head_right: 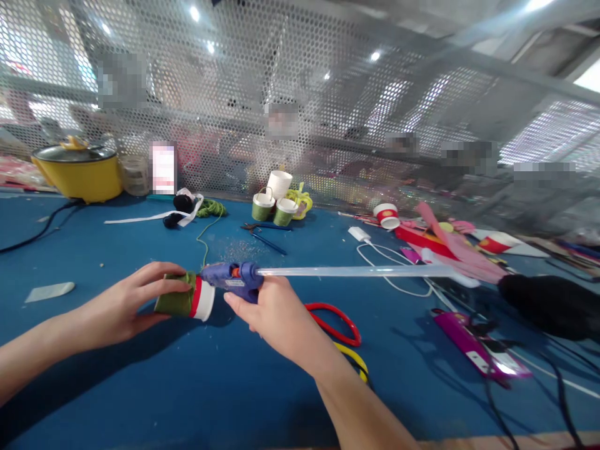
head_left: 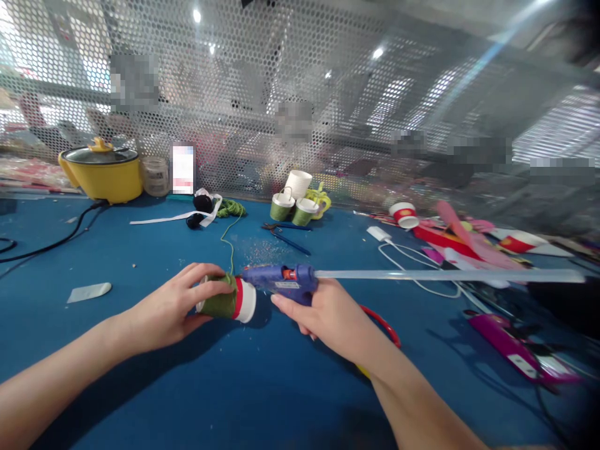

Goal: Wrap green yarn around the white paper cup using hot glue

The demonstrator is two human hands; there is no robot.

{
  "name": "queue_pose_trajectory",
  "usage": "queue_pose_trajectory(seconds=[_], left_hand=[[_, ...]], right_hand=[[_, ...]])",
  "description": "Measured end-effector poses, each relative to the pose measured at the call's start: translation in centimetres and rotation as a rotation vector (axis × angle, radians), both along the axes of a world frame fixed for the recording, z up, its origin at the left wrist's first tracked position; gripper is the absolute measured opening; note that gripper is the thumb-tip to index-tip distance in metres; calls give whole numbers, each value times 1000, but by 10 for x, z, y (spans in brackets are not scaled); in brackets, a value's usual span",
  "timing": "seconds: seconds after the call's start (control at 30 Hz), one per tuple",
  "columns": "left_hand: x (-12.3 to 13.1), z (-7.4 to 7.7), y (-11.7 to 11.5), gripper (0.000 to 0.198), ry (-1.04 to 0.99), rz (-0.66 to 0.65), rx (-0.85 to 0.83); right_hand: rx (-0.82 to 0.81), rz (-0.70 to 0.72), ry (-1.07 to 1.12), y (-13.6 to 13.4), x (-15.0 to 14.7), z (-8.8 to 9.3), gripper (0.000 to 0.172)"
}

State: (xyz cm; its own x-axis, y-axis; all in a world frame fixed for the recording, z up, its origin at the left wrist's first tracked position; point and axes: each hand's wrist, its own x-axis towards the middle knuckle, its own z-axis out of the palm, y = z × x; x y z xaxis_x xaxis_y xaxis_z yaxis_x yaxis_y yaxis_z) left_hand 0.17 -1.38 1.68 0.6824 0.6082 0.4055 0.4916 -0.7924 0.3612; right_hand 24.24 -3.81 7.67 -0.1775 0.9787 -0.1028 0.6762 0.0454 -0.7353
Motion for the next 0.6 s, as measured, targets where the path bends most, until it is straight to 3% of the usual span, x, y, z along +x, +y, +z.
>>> queue_pose_trajectory(seconds=[0.3, 0.6], left_hand=[[-2, 1, 3, 43, -45, -12, -58], [-3, 2, 5, 44, -65, -5, -97]], right_hand=[[20, 3, -43, -10, 3, 8, 34], [4, 59, -86, -13, 6, 8, 28]])
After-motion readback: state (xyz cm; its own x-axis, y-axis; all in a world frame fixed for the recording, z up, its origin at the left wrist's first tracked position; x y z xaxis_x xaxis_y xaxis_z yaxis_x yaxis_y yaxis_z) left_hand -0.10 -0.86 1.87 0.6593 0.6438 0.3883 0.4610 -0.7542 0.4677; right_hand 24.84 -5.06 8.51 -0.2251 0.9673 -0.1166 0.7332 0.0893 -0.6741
